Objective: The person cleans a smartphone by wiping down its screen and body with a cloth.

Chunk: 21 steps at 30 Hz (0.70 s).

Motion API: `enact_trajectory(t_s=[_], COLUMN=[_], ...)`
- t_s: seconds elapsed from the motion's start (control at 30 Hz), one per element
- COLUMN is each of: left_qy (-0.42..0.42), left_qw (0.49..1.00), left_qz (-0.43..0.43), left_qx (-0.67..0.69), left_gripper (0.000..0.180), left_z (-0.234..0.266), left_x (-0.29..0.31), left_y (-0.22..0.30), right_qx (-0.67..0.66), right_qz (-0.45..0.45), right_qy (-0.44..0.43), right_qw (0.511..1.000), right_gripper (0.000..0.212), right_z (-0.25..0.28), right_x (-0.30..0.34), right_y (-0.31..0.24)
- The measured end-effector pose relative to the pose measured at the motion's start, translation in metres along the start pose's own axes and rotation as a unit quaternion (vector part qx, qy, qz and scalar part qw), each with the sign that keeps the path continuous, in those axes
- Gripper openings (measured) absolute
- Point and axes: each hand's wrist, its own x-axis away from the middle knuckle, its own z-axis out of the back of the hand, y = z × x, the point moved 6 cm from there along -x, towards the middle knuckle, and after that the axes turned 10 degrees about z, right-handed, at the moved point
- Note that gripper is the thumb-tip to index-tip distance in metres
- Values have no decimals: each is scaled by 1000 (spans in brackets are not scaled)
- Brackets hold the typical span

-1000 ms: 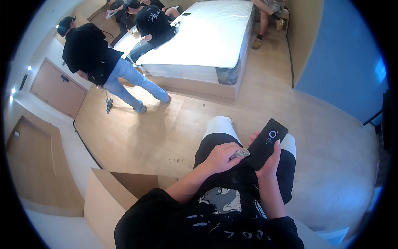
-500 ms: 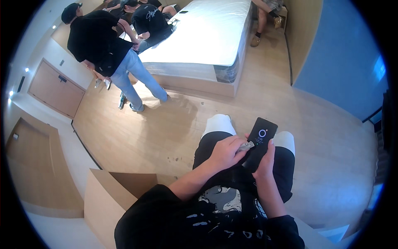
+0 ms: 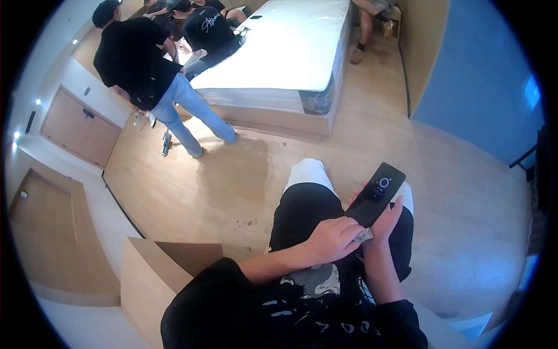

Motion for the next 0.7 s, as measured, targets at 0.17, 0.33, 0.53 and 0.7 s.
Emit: enact_trajectory(t_s=[0.17,0.33,0.53,0.7], left_qy=[20,39,82,114], left_qw=[999,998,996,992], left_qz=[23,33,23,41], left_qx=[-15,-24,-28,-33], left_gripper=[24,22,22,21], left_z=[-2,4,16,20], left_x=[-8,-18,-37,-50], left_y=[-9,-13,-16,-21], right_qx=[-14,38,60,123], right_qz=[-42,-82,-121,-140], right_qy=[-36,-63,-80,-44], right_qw=[998,994,988,982], right_gripper=[85,96,94,89], right_z=[-1,-16,-25,-18], right_x=[3,13,22,35], right_y=[2,9,15,24])
